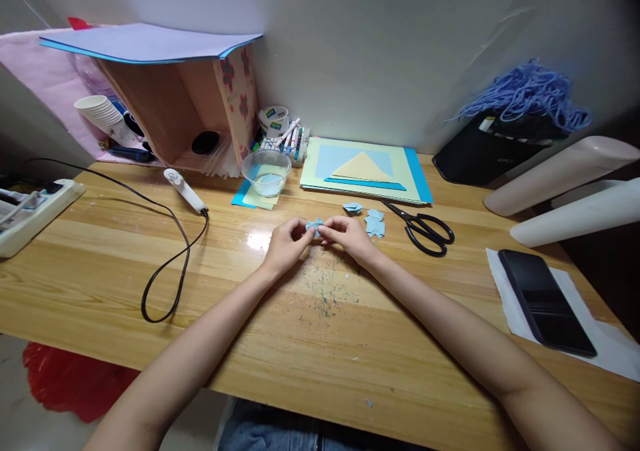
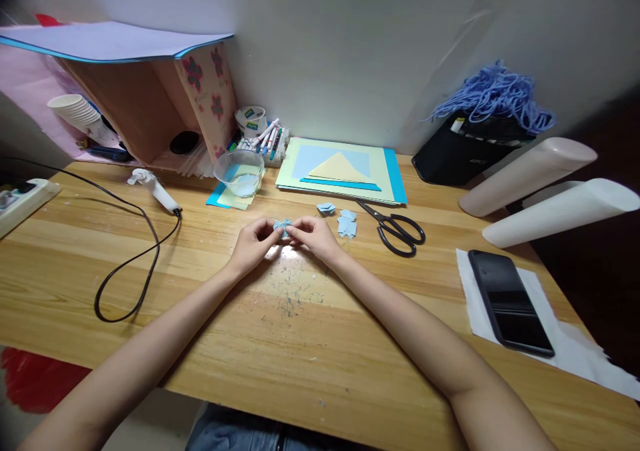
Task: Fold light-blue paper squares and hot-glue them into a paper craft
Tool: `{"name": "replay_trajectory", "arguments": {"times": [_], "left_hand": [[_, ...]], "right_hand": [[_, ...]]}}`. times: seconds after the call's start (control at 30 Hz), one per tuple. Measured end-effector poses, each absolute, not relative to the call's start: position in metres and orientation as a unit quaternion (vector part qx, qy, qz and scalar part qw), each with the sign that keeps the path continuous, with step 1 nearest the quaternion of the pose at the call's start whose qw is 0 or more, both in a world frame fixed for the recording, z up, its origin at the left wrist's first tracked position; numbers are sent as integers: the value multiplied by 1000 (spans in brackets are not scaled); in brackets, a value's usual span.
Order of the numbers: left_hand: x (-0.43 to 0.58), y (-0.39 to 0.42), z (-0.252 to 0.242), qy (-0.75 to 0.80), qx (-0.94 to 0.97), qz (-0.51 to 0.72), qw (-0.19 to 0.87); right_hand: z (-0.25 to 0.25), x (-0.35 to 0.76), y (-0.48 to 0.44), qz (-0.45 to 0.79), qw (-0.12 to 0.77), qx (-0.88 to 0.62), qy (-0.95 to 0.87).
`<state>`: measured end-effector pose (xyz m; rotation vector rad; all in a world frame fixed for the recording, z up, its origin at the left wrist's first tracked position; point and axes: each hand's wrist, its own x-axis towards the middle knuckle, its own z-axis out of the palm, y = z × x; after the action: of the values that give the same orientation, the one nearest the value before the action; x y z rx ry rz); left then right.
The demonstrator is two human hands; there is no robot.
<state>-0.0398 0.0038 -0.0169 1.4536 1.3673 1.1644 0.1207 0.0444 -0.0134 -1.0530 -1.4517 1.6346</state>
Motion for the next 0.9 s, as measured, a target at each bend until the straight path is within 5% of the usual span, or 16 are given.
{"name": "replay_trajectory", "arguments": {"times": [0.9], "left_hand": [[-40, 3, -13, 552, 614, 430, 365]], "right_hand": [[-13, 117, 39, 592, 387, -395, -586]]}}
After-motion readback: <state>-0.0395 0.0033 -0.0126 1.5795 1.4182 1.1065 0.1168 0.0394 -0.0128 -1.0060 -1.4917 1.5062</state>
